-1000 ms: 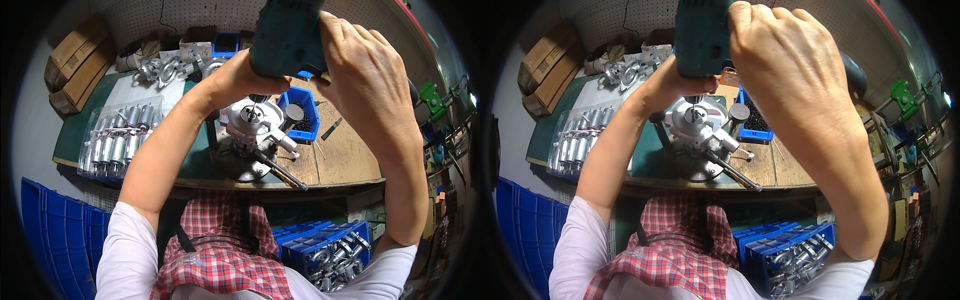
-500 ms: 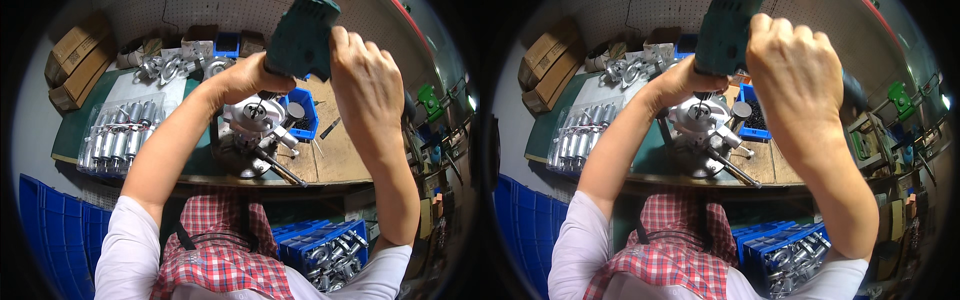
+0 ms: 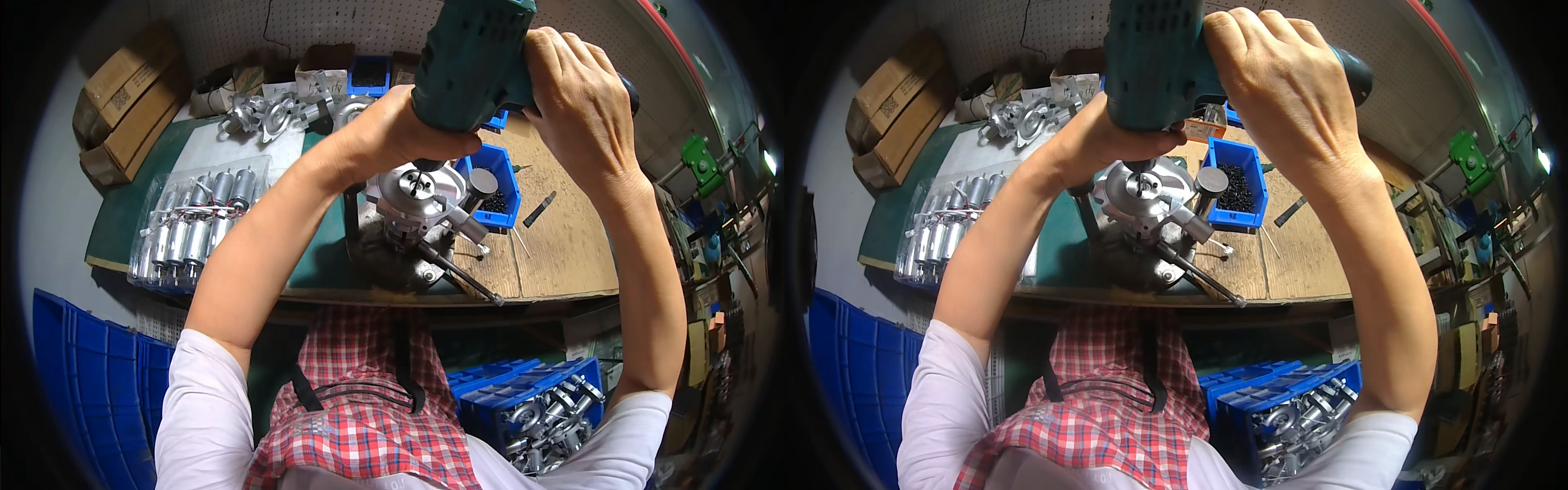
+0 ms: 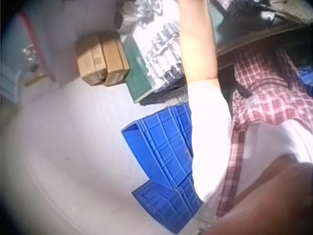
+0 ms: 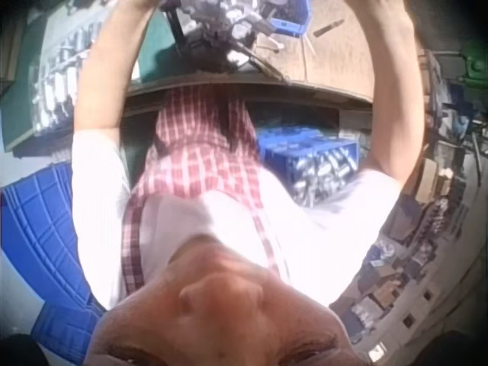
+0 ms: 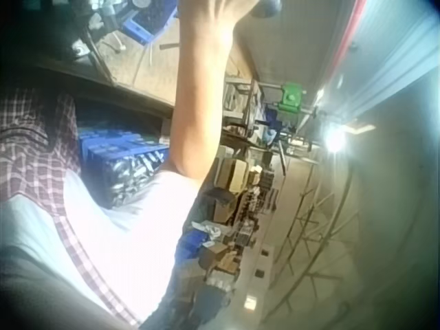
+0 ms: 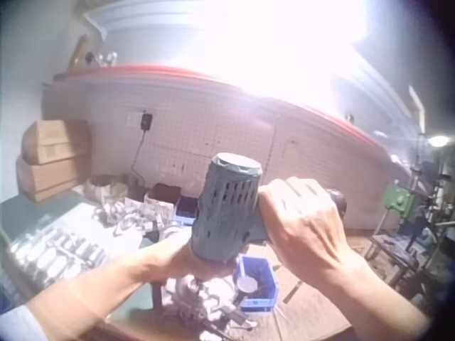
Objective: The person uses a cordless drill to fasten screws into a metal housing held in a bench vise. They repeatedly pick up cylindrical components, insert them into the housing, and secure them with the drill. The person also uses a screwdriver to adjust parts within the housing.
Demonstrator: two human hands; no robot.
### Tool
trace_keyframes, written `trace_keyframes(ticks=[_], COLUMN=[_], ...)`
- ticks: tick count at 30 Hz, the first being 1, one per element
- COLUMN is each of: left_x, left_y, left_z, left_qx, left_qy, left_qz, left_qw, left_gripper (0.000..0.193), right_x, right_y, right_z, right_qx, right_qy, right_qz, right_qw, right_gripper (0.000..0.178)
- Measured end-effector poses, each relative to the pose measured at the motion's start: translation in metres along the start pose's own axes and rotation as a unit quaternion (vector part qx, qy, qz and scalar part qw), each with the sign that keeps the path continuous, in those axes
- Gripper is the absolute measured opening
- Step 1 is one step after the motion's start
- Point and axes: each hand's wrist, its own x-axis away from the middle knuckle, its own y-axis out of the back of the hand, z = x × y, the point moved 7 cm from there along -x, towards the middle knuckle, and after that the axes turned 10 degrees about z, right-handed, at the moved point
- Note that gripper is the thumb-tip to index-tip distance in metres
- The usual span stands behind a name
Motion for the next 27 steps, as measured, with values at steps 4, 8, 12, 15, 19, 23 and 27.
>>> trace_keyframes(ticks=[4,8,12,15,19,23,27], left_x=[0.010,0.014,0.016,0.023,0.017,0.016,0.013], left_y=[-0.005,-0.003,-0.005,-0.005,-0.002,-0.002,-0.005], left_z=[-0.007,-0.008,-0.010,-0.013,-0.007,-0.002,0.000], left_qx=[-0.099,-0.069,-0.099,-0.137,-0.056,-0.038,-0.054], left_qy=[-0.007,0.001,-0.027,-0.048,-0.004,-0.021,-0.052], left_qz=[-0.102,-0.105,-0.145,-0.202,-0.142,-0.143,-0.160], left_qw=[0.990,0.992,0.984,0.969,0.988,0.989,0.984], left_gripper=[0.026,0.028,0.029,0.028,0.027,0.029,0.030], right_x=[0.002,-0.004,-0.005,-0.006,-0.007,-0.011,-0.008], right_y=[-0.001,0.006,0.008,0.010,0.023,0.032,0.023], right_z=[0.004,0.006,0.007,0.012,0.017,0.017,0.011], right_qx=[0.037,0.020,0.042,0.049,0.012,-0.028,-0.035], right_qy=[-0.016,-0.017,-0.020,-0.022,-0.011,-0.008,-0.016], right_qz=[-0.011,0.013,0.009,0.020,0.013,0.037,0.040], right_qw=[0.999,1.000,0.999,0.998,1.000,0.999,0.998], right_gripper=[0.049,0.043,0.041,0.043,0.051,0.064,0.064])
